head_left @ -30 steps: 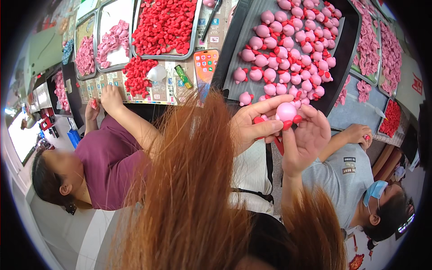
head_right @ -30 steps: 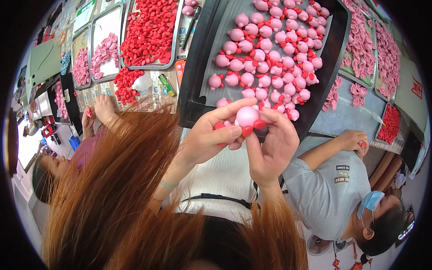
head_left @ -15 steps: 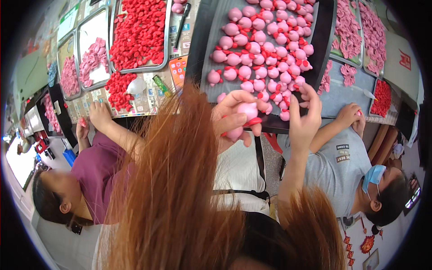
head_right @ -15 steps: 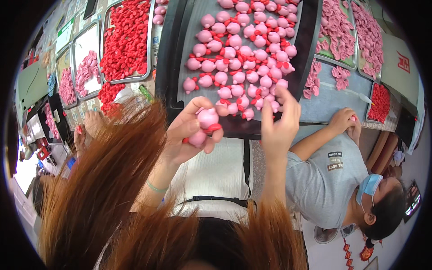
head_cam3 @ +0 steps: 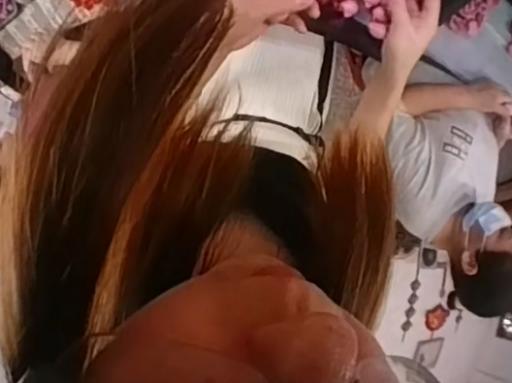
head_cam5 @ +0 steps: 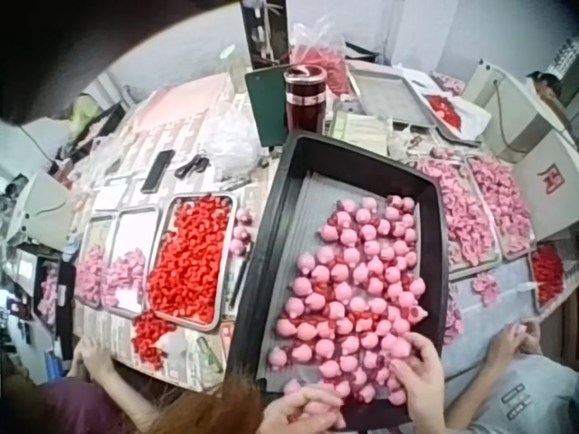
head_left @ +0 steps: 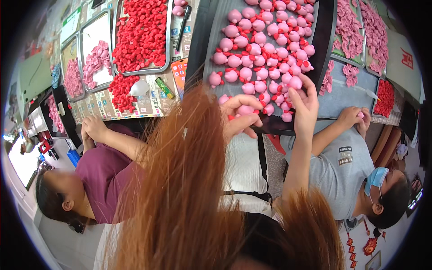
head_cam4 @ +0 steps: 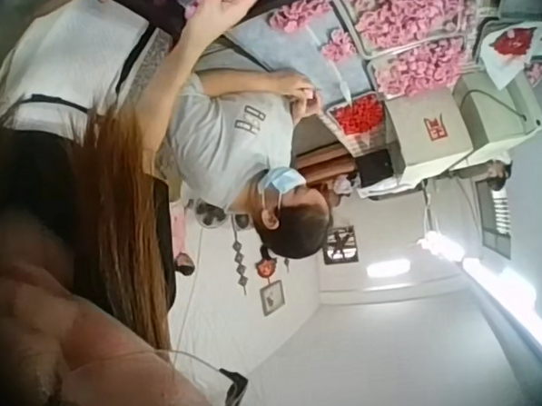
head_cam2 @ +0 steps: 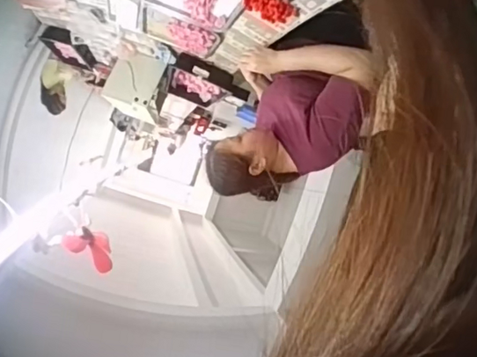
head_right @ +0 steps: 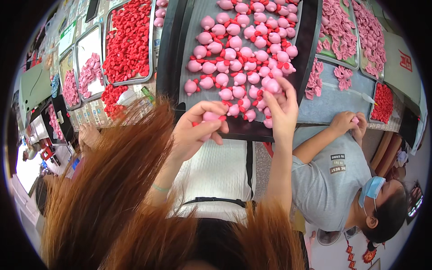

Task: Assembling pink spherical toy parts into red floral-shaped bases at a factory workstation.

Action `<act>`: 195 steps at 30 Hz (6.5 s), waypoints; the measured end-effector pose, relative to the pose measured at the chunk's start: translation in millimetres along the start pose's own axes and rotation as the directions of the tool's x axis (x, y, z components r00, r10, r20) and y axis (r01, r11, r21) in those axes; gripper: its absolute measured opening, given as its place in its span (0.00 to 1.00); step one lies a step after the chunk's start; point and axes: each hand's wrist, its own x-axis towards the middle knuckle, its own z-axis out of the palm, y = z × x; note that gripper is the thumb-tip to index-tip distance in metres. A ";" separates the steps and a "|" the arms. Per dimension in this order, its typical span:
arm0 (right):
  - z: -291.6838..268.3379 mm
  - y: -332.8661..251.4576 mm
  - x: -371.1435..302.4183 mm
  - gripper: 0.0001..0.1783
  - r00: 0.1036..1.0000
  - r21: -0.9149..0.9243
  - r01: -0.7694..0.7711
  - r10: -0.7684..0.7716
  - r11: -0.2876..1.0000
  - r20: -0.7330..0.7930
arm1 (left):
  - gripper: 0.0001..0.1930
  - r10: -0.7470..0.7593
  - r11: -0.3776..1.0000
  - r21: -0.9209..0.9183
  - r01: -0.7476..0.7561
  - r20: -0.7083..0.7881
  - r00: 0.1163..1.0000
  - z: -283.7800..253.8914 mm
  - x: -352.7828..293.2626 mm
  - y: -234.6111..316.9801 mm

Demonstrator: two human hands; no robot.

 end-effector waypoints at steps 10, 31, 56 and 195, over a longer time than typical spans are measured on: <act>24.7 -28.6 -44.6 0.24 0.855 0.765 -0.497 0.078 0.410 0.513 | 0.22 0.348 0.681 0.684 -0.262 0.012 0.937 12.7 2.6 5.6; 28.6 -38.8 -48.3 0.26 0.921 0.694 -0.327 0.053 0.642 0.385 | 0.22 0.321 0.715 0.641 -0.279 0.053 0.946 6.8 0.1 5.8; 33.4 -46.5 -58.2 0.20 0.975 0.384 -0.030 -0.057 0.923 0.213 | 0.14 0.291 0.748 0.608 -0.267 0.060 0.955 5.3 -8.0 9.3; 23.3 -29.8 -28.2 0.28 0.985 0.607 0.084 -0.157 0.790 0.069 | 0.16 -0.080 0.993 0.080 0.083 -0.034 0.996 16.1 25.3 3.8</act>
